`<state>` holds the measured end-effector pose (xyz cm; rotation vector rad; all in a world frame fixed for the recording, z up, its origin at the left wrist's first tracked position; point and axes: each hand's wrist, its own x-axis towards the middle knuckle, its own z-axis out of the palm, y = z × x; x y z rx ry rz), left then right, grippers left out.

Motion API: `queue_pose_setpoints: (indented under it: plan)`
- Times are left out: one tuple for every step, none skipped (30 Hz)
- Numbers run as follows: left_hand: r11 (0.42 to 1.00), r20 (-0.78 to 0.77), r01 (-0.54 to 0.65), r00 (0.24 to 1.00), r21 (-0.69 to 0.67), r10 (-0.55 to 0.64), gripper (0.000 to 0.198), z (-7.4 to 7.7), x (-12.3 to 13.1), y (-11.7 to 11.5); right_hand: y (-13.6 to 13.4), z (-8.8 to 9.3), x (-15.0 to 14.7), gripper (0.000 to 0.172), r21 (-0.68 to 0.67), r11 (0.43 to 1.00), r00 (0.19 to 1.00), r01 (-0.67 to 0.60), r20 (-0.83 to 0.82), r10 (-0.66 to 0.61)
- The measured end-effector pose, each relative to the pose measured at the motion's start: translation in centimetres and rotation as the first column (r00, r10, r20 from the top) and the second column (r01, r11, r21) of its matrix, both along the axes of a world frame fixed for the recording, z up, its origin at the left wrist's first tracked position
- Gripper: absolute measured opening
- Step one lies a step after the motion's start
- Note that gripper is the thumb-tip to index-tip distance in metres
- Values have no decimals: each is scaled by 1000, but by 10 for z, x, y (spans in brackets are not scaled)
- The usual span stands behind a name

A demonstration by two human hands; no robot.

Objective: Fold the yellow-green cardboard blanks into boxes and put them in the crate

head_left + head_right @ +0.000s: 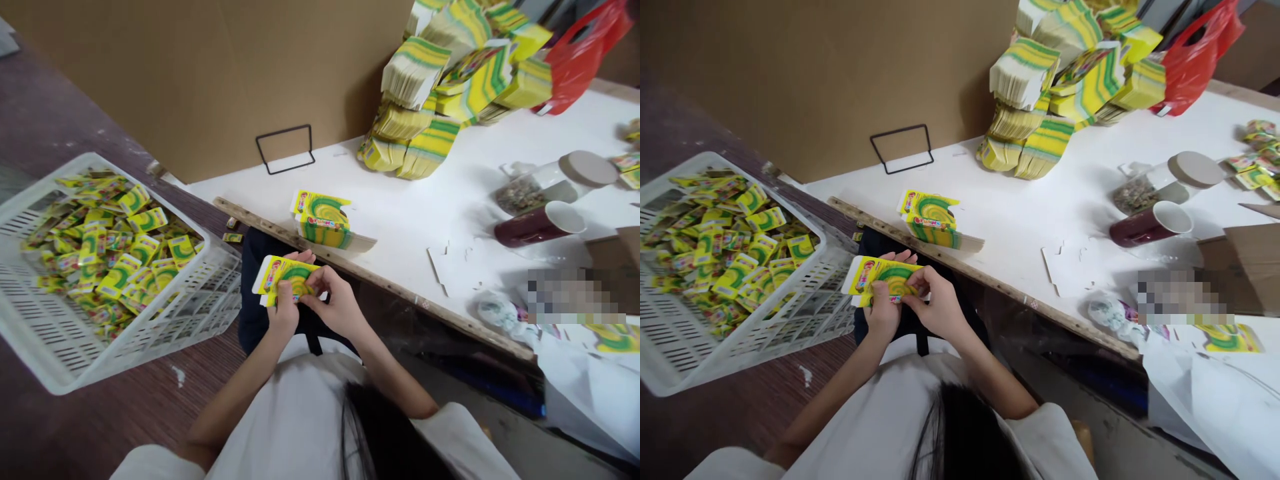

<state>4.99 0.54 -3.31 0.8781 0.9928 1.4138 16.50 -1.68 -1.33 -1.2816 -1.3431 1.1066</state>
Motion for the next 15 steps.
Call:
queue_pose_setpoints:
  plan:
    - [1000,22,11,1000,0,-11,58,0,0,0,0,1,0,20,-25,1000,1000,6,-17,-7]
    - [1000,46,22,999,-3,-22,57,0,-1,1,-1,1,1,21,-42,999,1000,21,-2,-22]
    - [1000,65,30,997,-4,-29,55,0,-1,2,-2,2,1,21,-50,998,998,40,43,-38]
    - [999,75,35,997,-2,-35,54,0,-1,2,-2,3,2,21,-51,997,994,54,101,-49]
    - [999,72,36,997,5,-36,53,-1,-1,2,-3,4,3,22,-54,997,987,56,153,-48]
    - [999,58,33,998,12,-33,54,-2,-1,1,-3,5,4,23,-65,997,983,45,182,-33]
    - [1000,39,26,999,18,-27,55,-2,-1,-1,-3,5,4,25,-81,996,984,22,178,-7]
    - [1000,19,13,1000,24,-13,56,-3,-1,-3,-3,5,5,26,-100,995,990,-3,141,17]
    - [1000,4,-2,1000,30,2,57,-4,0,-5,-3,5,6,27,-116,993,996,-25,82,35]
    - [999,-2,-13,1000,38,13,57,-4,2,-7,-3,4,6,28,-121,992,999,-33,23,36]
    - [999,1,-18,1000,46,18,56,-4,3,-9,-3,3,5,28,-112,993,1000,-22,-18,20]
    - [998,14,-20,1000,53,19,54,-4,4,-9,-4,3,5,27,-93,996,1000,8,-30,-11]
    - [998,30,-24,999,52,23,53,-3,5,-9,-5,2,3,26,-71,997,999,44,-12,-45]
    - [999,43,-36,998,41,34,52,-1,6,-7,-6,1,2,24,-50,996,997,74,23,-73]
    - [998,49,-57,997,20,56,52,0,6,-6,-7,1,0,23,-34,995,994,92,60,-90]
